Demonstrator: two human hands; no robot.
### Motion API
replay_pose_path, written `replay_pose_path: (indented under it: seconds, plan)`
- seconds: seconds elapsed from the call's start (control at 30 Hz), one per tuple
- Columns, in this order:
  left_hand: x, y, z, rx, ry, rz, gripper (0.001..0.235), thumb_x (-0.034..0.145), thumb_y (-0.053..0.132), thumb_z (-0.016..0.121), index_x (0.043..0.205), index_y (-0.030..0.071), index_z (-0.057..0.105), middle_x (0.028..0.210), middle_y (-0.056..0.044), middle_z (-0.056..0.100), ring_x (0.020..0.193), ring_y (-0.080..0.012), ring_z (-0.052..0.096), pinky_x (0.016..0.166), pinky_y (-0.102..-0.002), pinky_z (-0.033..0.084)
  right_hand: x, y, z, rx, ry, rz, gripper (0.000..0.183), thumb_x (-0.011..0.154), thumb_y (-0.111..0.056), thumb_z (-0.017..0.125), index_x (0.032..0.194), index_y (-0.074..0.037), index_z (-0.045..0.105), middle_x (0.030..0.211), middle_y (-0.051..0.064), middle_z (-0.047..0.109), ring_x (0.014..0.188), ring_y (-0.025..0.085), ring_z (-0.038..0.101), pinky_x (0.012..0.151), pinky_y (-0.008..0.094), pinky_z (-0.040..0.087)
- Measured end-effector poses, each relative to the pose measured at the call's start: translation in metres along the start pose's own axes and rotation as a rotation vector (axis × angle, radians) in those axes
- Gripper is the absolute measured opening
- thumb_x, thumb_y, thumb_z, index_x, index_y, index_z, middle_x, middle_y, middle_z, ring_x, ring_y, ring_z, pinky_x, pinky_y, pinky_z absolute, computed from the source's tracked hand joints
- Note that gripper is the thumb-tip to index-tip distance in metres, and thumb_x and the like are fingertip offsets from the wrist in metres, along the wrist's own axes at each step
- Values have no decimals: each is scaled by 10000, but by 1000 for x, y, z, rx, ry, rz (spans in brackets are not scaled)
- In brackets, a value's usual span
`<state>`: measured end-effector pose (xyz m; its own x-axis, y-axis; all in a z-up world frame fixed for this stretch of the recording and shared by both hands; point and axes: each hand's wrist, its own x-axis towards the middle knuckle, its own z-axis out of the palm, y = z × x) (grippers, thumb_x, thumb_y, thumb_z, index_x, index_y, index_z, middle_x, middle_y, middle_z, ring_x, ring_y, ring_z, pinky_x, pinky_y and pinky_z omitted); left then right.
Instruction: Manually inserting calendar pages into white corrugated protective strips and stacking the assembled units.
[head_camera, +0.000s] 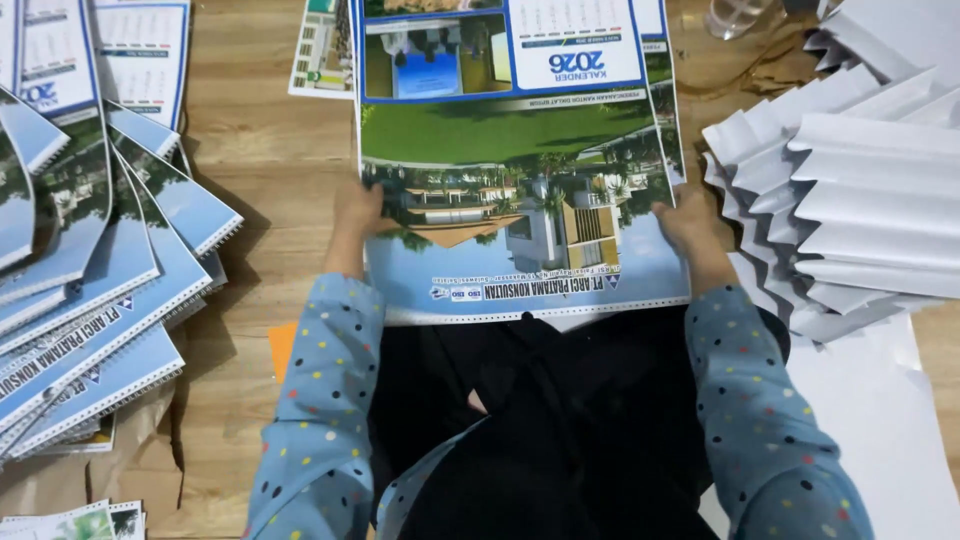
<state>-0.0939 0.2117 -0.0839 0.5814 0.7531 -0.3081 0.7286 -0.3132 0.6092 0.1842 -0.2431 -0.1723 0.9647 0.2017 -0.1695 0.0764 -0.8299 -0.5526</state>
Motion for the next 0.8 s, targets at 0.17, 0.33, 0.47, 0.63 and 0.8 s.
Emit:
replay_pose_path:
  seconds: [0.17,0.33,0.47,0.63,0.8]
  plan:
    - [-40,-34,-6,-211,-42,-103,534,858,354,606,1260,47,437,1157,-215,534,1047,-324,544,794,-442,497,-48,-3,-31,287,-92,74,302,784,-299,711,1020,-128,631,744,78,573,681,240,565,570,336,436]
    - [-134,-29,-60,-188,-119,65,305,844,257,605,984,-13,581,871,-211,604,823,-331,586,663,-436,465,-147,-94,-112,208,-414,241,456,801,-178,646,1172,64,538,977,342,576,887,462,570,707,489,467]
    - [-154,-18,-65,-383,-238,-49,409,795,51,607,1183,-35,509,969,-208,616,821,-258,589,629,-349,532,-148,-99,-113,181,-367,184,462,787,-139,681,1190,35,536,1023,340,563,935,457,553,735,501,460]
    - [-68,-44,-20,-345,-61,120,366,804,62,616,1163,26,554,994,-183,615,875,-283,589,694,-383,496,-84,-51,-80,399,-221,-20,340,836,-58,633,1146,36,529,850,237,573,698,327,565,518,422,494]
    - [1,-61,17,-390,129,20,238,811,138,637,1049,130,638,878,-91,631,797,-186,596,664,-318,501,-65,-63,-64,361,-115,65,334,841,-105,609,1150,-34,504,736,111,587,472,220,595,354,376,527]
